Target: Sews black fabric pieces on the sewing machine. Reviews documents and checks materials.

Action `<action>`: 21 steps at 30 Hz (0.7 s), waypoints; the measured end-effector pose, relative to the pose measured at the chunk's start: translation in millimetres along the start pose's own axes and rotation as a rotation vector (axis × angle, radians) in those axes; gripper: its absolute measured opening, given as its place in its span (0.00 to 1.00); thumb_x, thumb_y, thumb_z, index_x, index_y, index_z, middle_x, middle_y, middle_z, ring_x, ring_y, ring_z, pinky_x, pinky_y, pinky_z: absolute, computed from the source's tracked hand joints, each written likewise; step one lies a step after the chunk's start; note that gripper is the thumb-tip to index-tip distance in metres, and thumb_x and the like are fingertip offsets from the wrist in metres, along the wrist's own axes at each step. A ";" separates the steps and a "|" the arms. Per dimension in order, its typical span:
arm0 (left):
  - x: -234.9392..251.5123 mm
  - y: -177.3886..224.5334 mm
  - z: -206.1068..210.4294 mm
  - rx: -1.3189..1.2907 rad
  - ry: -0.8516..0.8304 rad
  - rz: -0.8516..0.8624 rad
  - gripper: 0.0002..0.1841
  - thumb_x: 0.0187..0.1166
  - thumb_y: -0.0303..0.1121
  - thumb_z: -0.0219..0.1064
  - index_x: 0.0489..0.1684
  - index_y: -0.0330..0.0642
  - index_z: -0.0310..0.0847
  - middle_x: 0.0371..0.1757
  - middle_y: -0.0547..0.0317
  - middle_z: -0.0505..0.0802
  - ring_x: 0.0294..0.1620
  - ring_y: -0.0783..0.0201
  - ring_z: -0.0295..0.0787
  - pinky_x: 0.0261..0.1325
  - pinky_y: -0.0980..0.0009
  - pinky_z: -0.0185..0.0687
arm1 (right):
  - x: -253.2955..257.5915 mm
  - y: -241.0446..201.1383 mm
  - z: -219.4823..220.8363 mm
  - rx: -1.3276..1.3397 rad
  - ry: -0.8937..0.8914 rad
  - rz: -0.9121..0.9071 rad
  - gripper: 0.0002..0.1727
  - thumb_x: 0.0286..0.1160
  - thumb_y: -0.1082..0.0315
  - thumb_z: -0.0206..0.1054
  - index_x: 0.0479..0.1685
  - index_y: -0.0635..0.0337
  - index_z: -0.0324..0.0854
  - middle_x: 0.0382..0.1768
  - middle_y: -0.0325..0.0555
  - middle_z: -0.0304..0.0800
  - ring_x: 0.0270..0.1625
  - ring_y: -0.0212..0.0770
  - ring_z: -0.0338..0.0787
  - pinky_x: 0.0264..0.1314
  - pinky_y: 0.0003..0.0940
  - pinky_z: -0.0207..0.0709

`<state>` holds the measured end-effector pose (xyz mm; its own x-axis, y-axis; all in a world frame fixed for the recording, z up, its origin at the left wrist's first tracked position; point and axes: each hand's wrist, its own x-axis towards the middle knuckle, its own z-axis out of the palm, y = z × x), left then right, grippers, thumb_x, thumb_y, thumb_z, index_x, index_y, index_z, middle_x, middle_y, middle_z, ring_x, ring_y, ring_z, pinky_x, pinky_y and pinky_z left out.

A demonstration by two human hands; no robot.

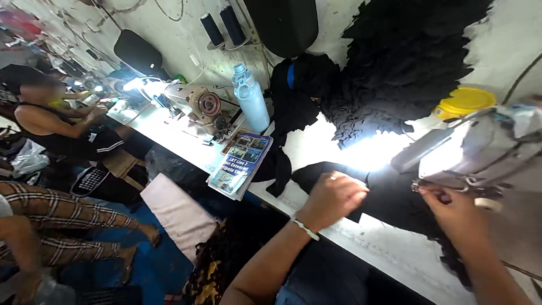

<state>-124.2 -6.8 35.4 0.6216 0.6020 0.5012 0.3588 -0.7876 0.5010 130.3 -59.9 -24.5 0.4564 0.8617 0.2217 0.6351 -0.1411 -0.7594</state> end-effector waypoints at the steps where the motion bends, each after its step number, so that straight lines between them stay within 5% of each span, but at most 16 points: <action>1: 7.0 7.0 15.6 -0.046 -0.039 0.059 0.10 0.81 0.27 0.66 0.48 0.38 0.95 0.53 0.53 0.97 0.63 0.55 0.91 0.72 0.55 0.77 | -0.4 -1.0 -0.4 -0.004 0.002 -0.012 0.16 0.83 0.70 0.65 0.53 0.81 0.84 0.49 0.81 0.87 0.53 0.75 0.86 0.63 0.72 0.71; 6: 19.6 12.0 68.3 -0.055 -0.059 0.176 0.10 0.78 0.26 0.69 0.50 0.40 0.94 0.50 0.52 0.98 0.58 0.52 0.93 0.63 0.53 0.83 | -6.5 -21.8 -9.4 -0.014 -0.034 0.058 0.16 0.84 0.69 0.64 0.56 0.77 0.86 0.51 0.75 0.90 0.57 0.69 0.89 0.67 0.65 0.75; 11: 11.4 -2.3 82.3 -0.011 -0.114 0.178 0.10 0.81 0.30 0.66 0.47 0.43 0.96 0.52 0.55 0.97 0.60 0.52 0.91 0.68 0.51 0.80 | 3.7 -12.3 -8.8 -0.050 -0.054 0.135 0.16 0.82 0.64 0.67 0.54 0.70 0.90 0.55 0.66 0.92 0.62 0.60 0.89 0.74 0.56 0.75; 17: 36.4 -0.5 86.2 0.003 -0.086 0.230 0.12 0.82 0.29 0.64 0.54 0.43 0.94 0.56 0.56 0.96 0.61 0.54 0.90 0.66 0.55 0.79 | 5.9 -8.2 -5.9 -0.005 -0.033 0.157 0.13 0.78 0.67 0.71 0.49 0.69 0.91 0.52 0.63 0.92 0.60 0.60 0.87 0.72 0.58 0.73; 21: 39.9 -5.5 103.5 0.112 -0.132 0.255 0.13 0.81 0.32 0.66 0.55 0.44 0.94 0.56 0.54 0.96 0.62 0.49 0.90 0.66 0.47 0.77 | 6.3 -13.3 -7.7 -0.034 -0.052 0.195 0.15 0.79 0.65 0.71 0.50 0.71 0.90 0.54 0.65 0.91 0.62 0.62 0.86 0.74 0.58 0.71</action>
<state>-29.4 7.9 -20.4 0.7839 0.3662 0.5014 0.2492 -0.9252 0.2861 129.6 -56.4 -8.3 0.5410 0.8401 0.0399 0.5587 -0.3235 -0.7637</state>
